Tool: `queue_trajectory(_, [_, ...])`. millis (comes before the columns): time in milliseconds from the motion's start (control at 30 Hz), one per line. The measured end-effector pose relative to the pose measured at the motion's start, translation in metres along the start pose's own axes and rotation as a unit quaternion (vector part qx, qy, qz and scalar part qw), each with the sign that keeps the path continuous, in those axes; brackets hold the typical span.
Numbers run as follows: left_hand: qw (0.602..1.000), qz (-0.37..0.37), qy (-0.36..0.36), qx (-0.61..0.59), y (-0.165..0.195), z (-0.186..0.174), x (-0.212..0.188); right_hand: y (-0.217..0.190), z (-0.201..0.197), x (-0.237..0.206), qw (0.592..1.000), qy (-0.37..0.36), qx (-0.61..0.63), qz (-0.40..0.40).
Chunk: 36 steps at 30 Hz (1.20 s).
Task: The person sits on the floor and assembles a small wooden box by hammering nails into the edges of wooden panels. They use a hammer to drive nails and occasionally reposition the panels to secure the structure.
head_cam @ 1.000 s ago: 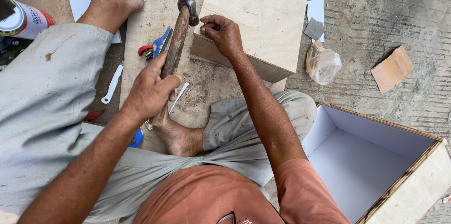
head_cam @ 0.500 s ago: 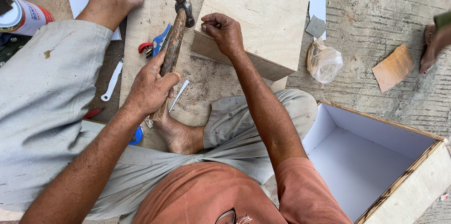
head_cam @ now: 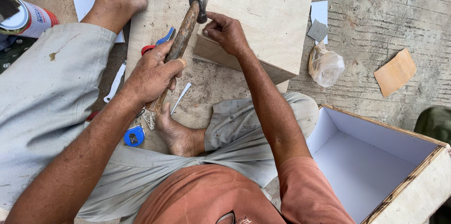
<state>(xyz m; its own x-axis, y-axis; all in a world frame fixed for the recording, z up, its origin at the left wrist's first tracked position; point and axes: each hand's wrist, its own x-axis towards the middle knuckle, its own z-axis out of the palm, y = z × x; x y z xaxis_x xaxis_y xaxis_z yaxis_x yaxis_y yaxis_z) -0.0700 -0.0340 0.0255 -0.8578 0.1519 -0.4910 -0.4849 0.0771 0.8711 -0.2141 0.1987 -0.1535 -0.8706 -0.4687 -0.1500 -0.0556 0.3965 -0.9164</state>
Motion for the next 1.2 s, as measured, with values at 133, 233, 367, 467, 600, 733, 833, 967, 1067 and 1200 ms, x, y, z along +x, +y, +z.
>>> queue_trajectory(133, [1.0, 0.0, -0.01, -0.009, -0.001, 0.001, 0.005, 0.0, 0.0, 0.0, 1.0, 0.002, -0.003, -0.008])
queue_trajectory(233, [0.998, -0.046, -0.017, 0.034, 0.002, 0.0, 0.005, -0.004, 0.0, -0.001, 1.0, 0.009, -0.017, 0.0])
queue_trajectory(367, [1.0, -0.02, -0.004, 0.015, 0.005, -0.003, -0.001, -0.008, -0.001, -0.002, 1.0, -0.008, -0.015, 0.005])
queue_trajectory(467, [1.0, 0.011, 0.022, 0.018, 0.004, -0.003, -0.004, -0.005, -0.002, -0.002, 1.0, -0.018, 0.01, -0.006])
queue_trajectory(600, [0.999, -0.034, -0.022, -0.004, -0.003, -0.003, 0.001, 0.0, -0.001, 0.0, 1.0, -0.012, -0.001, 0.001])
queue_trajectory(733, [0.999, -0.01, -0.025, -0.033, -0.014, -0.009, -0.001, 0.0, -0.001, 0.0, 0.999, -0.036, 0.031, 0.001])
queue_trajectory(833, [0.998, 0.02, 0.009, -0.052, -0.024, -0.015, -0.009, -0.001, -0.01, -0.005, 0.995, -0.05, 0.076, -0.03])
queue_trajectory(967, [0.994, 0.027, 0.029, -0.103, -0.04, -0.019, -0.024, 0.004, -0.038, -0.021, 0.996, 0.064, -0.056, 0.023])
queue_trajectory(1067, [0.99, -0.006, 0.047, -0.133, -0.053, -0.016, -0.027, 0.01, -0.049, -0.03, 0.945, 0.066, -0.315, 0.059])
queue_trajectory(1200, [0.986, -0.008, 0.058, -0.155, -0.065, -0.004, -0.024, 0.012, -0.043, -0.033, 0.879, -0.012, -0.467, 0.092])
